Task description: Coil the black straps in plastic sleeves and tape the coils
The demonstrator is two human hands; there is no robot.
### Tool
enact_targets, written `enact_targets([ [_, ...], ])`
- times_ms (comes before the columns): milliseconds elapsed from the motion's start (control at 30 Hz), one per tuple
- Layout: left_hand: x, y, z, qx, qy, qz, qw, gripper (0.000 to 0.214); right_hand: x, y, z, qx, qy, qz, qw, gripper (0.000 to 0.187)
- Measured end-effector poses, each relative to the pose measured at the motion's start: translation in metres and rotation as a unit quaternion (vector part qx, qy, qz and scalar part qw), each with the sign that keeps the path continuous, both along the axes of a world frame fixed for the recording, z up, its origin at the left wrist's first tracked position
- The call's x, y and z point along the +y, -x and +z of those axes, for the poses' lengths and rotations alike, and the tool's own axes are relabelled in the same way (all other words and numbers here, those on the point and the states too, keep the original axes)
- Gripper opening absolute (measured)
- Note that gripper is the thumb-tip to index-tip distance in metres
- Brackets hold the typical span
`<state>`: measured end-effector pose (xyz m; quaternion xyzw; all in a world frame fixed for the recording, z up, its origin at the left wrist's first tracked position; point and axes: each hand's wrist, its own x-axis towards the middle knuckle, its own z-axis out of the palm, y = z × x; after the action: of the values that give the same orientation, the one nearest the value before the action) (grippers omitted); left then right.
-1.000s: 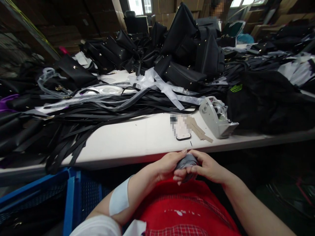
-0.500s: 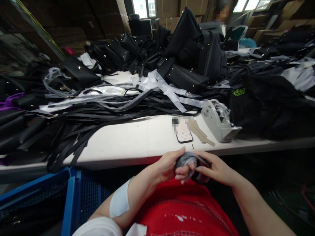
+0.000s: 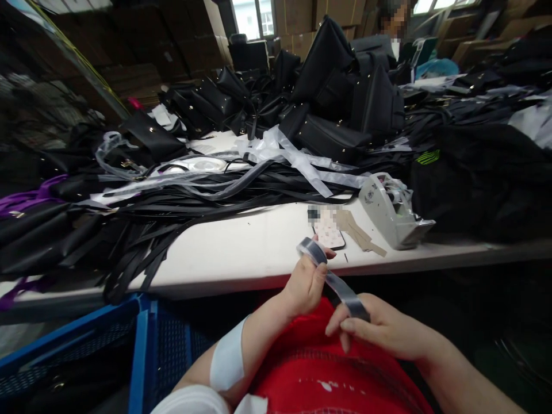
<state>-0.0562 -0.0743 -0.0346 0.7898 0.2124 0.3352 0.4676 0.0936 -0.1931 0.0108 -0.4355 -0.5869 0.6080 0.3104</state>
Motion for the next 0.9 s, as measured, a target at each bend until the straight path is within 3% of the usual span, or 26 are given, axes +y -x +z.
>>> enact_targets([
  [100,0.003,0.002,0.0,0.036,0.025,-0.003,0.999,0.053,-0.003,-0.011,0.002,-0.037,-0.018,-0.028,0.999,0.039],
  [200,0.005,0.001,0.004,0.152,-0.047,-0.013,0.987,0.05,-0.007,-0.019,0.0,-0.062,-0.009,-0.107,0.992,0.039],
  [300,0.001,0.003,0.011,0.275,-0.132,-0.074,0.949,0.048,-0.004,-0.037,-0.002,-0.082,0.01,-0.215,0.973,0.043],
  [367,-0.003,0.006,0.016,0.274,-0.131,-0.125,0.945,0.048,0.003,-0.052,-0.003,-0.134,0.006,-0.232,0.963,0.043],
  [433,-0.006,0.009,0.02,0.23,-0.041,-0.179,0.956,0.056,0.009,-0.062,-0.005,-0.206,-0.032,-0.205,0.956,0.038],
  [500,-0.009,0.012,0.021,0.185,0.127,-0.235,0.946,0.066,0.014,-0.063,-0.006,-0.229,-0.08,-0.157,0.957,0.034],
  [567,-0.011,0.012,0.02,0.146,0.306,-0.27,0.901,0.071,0.016,-0.055,-0.009,-0.184,-0.104,-0.106,0.972,0.038],
  [633,-0.014,0.01,0.016,0.109,0.436,-0.28,0.848,0.072,0.017,-0.043,-0.013,-0.139,-0.1,-0.077,0.982,0.042],
  [733,-0.017,0.005,0.007,0.053,0.539,-0.272,0.795,0.068,0.019,-0.029,-0.023,-0.139,-0.088,-0.097,0.981,0.036],
  [900,-0.02,0.0,-0.004,-0.011,0.607,-0.298,0.737,0.064,0.021,-0.025,-0.039,-0.094,-0.067,-0.125,0.985,0.037],
])
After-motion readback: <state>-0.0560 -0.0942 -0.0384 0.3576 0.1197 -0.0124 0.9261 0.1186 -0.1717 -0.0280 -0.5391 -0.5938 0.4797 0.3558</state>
